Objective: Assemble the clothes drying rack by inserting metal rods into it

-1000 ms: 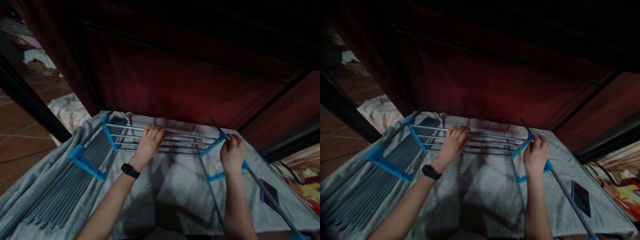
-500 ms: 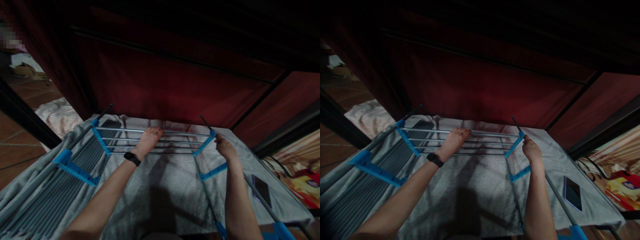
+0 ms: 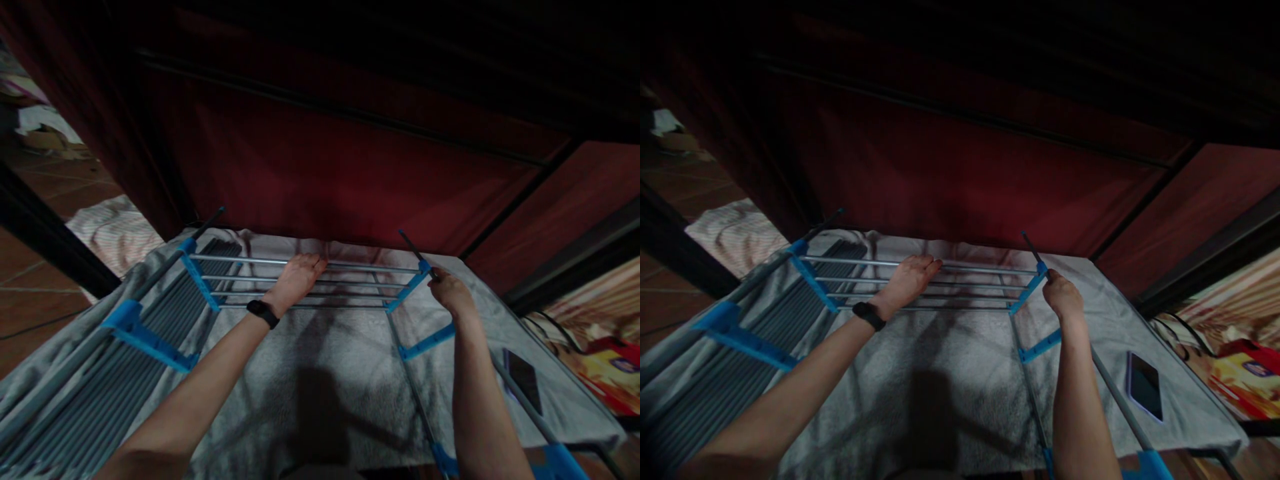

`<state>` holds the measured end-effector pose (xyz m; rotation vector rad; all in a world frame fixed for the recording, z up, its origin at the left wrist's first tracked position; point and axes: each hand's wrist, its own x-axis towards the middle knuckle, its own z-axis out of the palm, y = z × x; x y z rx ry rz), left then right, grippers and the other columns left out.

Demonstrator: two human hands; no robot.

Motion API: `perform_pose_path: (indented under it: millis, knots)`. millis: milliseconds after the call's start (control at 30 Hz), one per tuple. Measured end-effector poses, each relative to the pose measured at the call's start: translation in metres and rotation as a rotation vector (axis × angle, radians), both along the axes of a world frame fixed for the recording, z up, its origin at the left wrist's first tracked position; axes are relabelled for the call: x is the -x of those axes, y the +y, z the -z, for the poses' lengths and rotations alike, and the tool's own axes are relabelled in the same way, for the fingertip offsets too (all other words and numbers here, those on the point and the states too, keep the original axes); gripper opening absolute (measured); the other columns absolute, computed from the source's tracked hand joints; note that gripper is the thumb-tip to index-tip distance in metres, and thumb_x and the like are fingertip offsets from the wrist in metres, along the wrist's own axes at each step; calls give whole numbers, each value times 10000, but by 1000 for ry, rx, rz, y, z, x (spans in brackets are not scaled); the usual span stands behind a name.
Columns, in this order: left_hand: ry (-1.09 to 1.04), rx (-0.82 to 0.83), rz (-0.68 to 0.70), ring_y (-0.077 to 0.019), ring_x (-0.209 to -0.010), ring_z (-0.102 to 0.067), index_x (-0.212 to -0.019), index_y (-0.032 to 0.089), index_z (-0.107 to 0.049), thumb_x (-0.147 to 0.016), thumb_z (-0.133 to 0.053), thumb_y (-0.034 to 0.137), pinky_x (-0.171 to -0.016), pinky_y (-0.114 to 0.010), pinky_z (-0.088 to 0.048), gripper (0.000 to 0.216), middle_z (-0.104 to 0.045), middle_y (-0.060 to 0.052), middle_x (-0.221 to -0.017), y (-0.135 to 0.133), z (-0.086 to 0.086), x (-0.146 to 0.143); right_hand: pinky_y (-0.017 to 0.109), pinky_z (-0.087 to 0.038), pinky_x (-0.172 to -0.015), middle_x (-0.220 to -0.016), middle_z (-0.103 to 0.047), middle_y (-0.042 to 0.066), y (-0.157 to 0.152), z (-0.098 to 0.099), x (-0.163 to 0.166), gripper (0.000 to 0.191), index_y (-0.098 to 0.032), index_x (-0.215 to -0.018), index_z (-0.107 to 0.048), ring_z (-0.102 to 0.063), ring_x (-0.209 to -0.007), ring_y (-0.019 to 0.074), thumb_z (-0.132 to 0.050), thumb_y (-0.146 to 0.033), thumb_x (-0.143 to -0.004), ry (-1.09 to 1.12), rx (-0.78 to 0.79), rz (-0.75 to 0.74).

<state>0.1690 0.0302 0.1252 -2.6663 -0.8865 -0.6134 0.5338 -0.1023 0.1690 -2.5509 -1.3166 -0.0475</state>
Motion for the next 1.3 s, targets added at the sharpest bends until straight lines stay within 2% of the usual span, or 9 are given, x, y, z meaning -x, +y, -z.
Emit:
perform_pose_path:
  millis: [100, 200, 300, 500, 733, 933, 1300]
  knots:
    - [3, 1, 6, -259, -966, -688, -1263, 146, -703, -1029, -483, 99, -881, -391, -512, 325, -724, -133, -1040, 0, 0, 0, 346, -572, -788, -960, -814, 138, 12, -5, -8, 360, -191, -1272, -726, -778, -934, 290, -568, -262, -957, 94, 7, -29]
    - [6, -2, 14, -258, -977, -691, -1246, 148, -700, -1033, -479, 105, -888, -391, -512, 310, -724, -129, -1043, -1, -2, 0, 313, -539, -738, -941, -806, 128, 20, -6, -10, 312, -174, -1210, -727, -768, -876, 263, -577, -241, -945, 124, 15, -36]
    - [12, -7, 17, -255, -974, -692, -1215, 143, -697, -1020, -488, 84, -886, -384, -510, 291, -721, -125, -1032, -1, -3, 0, 296, -509, -750, -992, -802, 136, 21, -4, -9, 284, -172, -1162, -731, -762, -904, 253, -567, -173, -930, 99, 16, -25]
    - [17, -21, 18, -253, -950, -694, -1187, 140, -695, -1020, -476, 75, -862, -381, -509, 283, -722, -119, -1023, 1, -4, -1, 287, -472, -779, -1055, -796, 150, 18, 0, -7, 364, -172, -1169, -720, -749, -985, 250, -497, -60, -904, 59, 15, -33]
    - [32, 6, 26, -249, -950, -700, -1192, 137, -698, -1028, -460, 90, -857, -381, -520, 292, -728, -125, -1038, 1, -7, -1, 270, -470, -763, -1038, -805, 123, 16, 3, -8, 348, -204, -1102, -743, -751, -986, 244, -510, -63, -884, 45, 0, -55]
    - [49, 31, 16, -240, -971, -709, -1224, 140, -696, -1006, -462, 67, -874, -368, -529, 328, -728, -128, -1061, -1, -12, -1, 281, -473, -775, -1114, -799, 164, 16, 5, -7, 367, -190, -1197, -728, -746, -1071, 269, -469, -115, -947, 22, 24, -44]
    - [64, 71, 37, -227, -951, -713, -1152, 139, -695, -1029, -463, 94, -876, -350, -517, 266, -730, -120, -1045, 1, -17, -1, 303, -499, -827, -1124, -795, 175, 14, 2, -2, 423, -194, -1223, -735, -748, -1075, 281, -467, -106, -908, 19, 28, -47]
